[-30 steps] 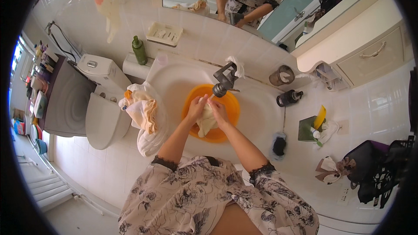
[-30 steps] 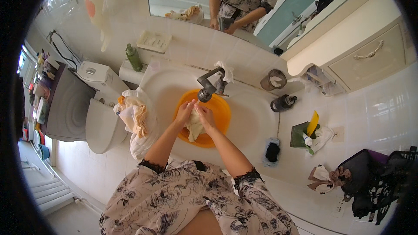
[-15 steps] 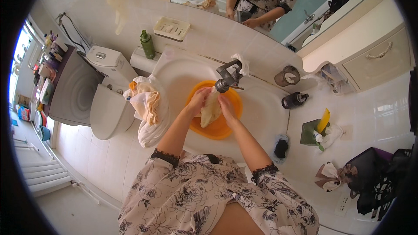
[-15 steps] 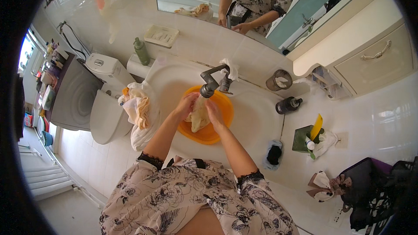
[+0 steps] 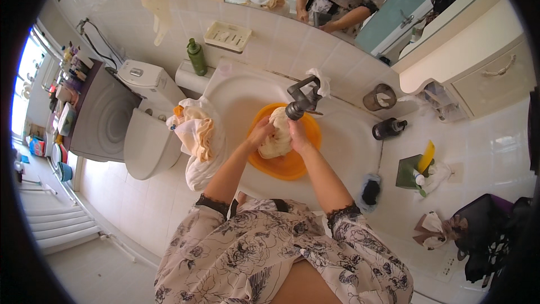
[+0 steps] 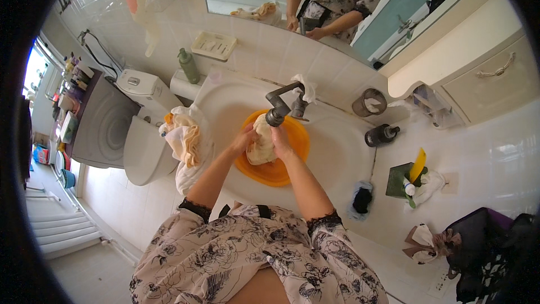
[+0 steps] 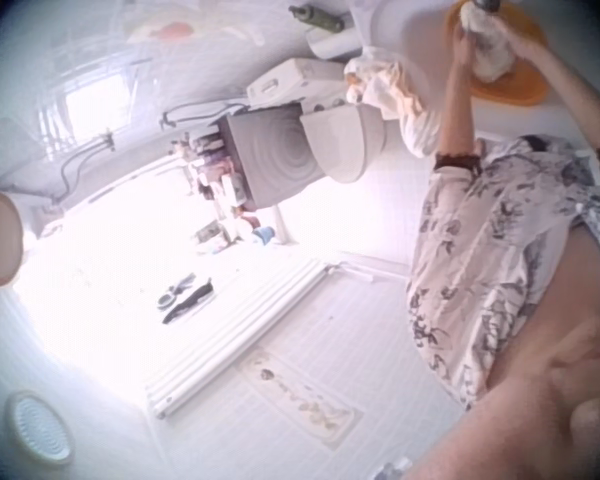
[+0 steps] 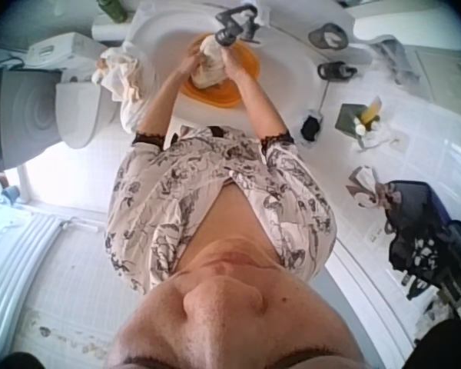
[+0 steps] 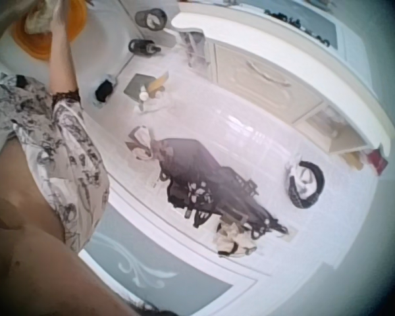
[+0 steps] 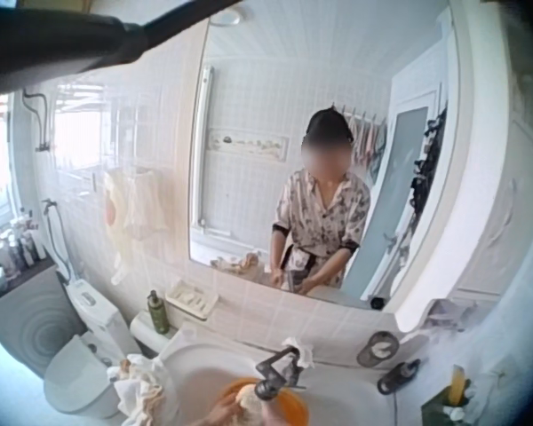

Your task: The person hand-washes a light-colored cloth in an orange basin placed in a bathroom sink. They repeatedly wet, wring, and rinse the cloth under running water, then lift and unfold it to inspect it before continuing the wash cycle.

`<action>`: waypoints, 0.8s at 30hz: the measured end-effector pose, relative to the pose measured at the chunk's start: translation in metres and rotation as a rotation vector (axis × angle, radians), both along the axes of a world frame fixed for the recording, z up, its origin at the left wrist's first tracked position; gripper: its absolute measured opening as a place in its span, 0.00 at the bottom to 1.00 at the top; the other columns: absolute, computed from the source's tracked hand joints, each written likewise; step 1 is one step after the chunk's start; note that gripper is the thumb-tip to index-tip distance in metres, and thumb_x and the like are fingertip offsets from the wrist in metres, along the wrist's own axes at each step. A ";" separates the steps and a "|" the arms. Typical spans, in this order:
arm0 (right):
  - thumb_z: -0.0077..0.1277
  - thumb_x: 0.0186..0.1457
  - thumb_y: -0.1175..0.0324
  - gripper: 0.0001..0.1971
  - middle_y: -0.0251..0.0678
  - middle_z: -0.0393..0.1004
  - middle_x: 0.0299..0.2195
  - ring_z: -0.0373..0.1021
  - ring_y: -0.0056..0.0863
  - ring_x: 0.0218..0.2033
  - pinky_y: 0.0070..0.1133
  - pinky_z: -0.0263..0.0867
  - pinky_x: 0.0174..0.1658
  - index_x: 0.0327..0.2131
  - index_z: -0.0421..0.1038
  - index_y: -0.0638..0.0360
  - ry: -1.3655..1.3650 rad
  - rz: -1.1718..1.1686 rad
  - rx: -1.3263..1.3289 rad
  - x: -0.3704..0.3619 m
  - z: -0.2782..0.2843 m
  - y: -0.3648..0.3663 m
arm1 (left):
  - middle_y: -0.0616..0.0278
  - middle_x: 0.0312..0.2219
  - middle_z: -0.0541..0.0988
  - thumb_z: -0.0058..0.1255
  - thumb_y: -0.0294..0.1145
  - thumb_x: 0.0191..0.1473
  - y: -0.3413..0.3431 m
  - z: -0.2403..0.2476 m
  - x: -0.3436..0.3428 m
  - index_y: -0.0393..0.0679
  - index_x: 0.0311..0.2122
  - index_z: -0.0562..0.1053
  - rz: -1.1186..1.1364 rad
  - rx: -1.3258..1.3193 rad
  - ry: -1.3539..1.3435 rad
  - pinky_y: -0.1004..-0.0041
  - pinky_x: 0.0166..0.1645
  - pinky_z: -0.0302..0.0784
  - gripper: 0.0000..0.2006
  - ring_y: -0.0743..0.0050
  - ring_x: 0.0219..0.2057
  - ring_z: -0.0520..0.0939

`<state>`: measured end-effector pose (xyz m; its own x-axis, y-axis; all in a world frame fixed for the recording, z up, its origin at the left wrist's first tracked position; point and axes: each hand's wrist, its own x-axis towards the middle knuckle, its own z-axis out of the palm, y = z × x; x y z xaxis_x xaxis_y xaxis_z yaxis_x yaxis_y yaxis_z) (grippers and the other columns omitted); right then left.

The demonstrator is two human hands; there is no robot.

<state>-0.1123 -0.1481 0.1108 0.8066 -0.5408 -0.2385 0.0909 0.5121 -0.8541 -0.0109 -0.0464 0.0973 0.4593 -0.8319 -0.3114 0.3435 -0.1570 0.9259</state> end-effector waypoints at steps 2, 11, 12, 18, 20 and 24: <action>0.43 0.54 0.56 0.18 0.30 0.67 0.37 0.64 0.19 0.38 0.20 0.61 0.40 0.42 0.65 0.58 0.042 0.103 0.074 0.000 -0.002 -0.012 | 0.62 0.31 0.72 0.42 0.28 0.43 0.000 -0.001 -0.003 0.40 0.43 0.68 -0.003 0.070 -0.026 0.74 0.40 0.71 0.18 0.76 0.30 0.74; 0.47 0.52 0.65 0.13 0.31 0.70 0.36 0.67 0.21 0.37 0.19 0.63 0.40 0.40 0.66 0.59 0.423 0.028 -0.510 -0.019 -0.019 -0.025 | 0.66 0.29 0.73 0.41 0.38 0.56 -0.012 0.037 -0.004 0.40 0.37 0.68 0.111 -0.163 0.364 0.76 0.35 0.72 0.12 0.80 0.29 0.74; 0.48 0.52 0.64 0.13 0.31 0.70 0.36 0.66 0.21 0.37 0.19 0.62 0.41 0.40 0.67 0.59 0.383 0.017 -0.554 -0.020 -0.022 -0.024 | 0.67 0.28 0.73 0.41 0.40 0.56 -0.015 0.037 -0.004 0.42 0.36 0.68 0.136 -0.186 0.368 0.78 0.33 0.71 0.12 0.81 0.28 0.74; 0.47 0.51 0.65 0.13 0.34 0.70 0.33 0.65 0.23 0.37 0.21 0.59 0.45 0.38 0.64 0.61 0.280 -0.021 -0.769 -0.035 -0.054 0.002 | 0.67 0.26 0.73 0.42 0.45 0.55 -0.020 0.062 0.010 0.44 0.31 0.68 0.072 -0.149 0.337 0.78 0.31 0.71 0.14 0.81 0.26 0.74; 0.48 0.51 0.63 0.13 0.35 0.69 0.35 0.64 0.23 0.40 0.22 0.57 0.47 0.38 0.64 0.60 0.261 -0.019 -0.529 -0.040 -0.074 -0.006 | 0.64 0.27 0.73 0.43 0.45 0.54 -0.018 0.076 0.014 0.41 0.33 0.68 0.027 -0.105 0.316 0.75 0.34 0.72 0.15 0.78 0.27 0.74; 0.47 0.52 0.61 0.14 0.33 0.69 0.37 0.63 0.22 0.42 0.21 0.56 0.48 0.38 0.65 0.59 0.017 0.005 0.031 -0.037 -0.066 -0.021 | 0.61 0.29 0.74 0.44 0.46 0.53 -0.014 0.065 0.028 0.40 0.34 0.68 0.039 -0.097 0.460 0.72 0.35 0.74 0.17 0.73 0.30 0.76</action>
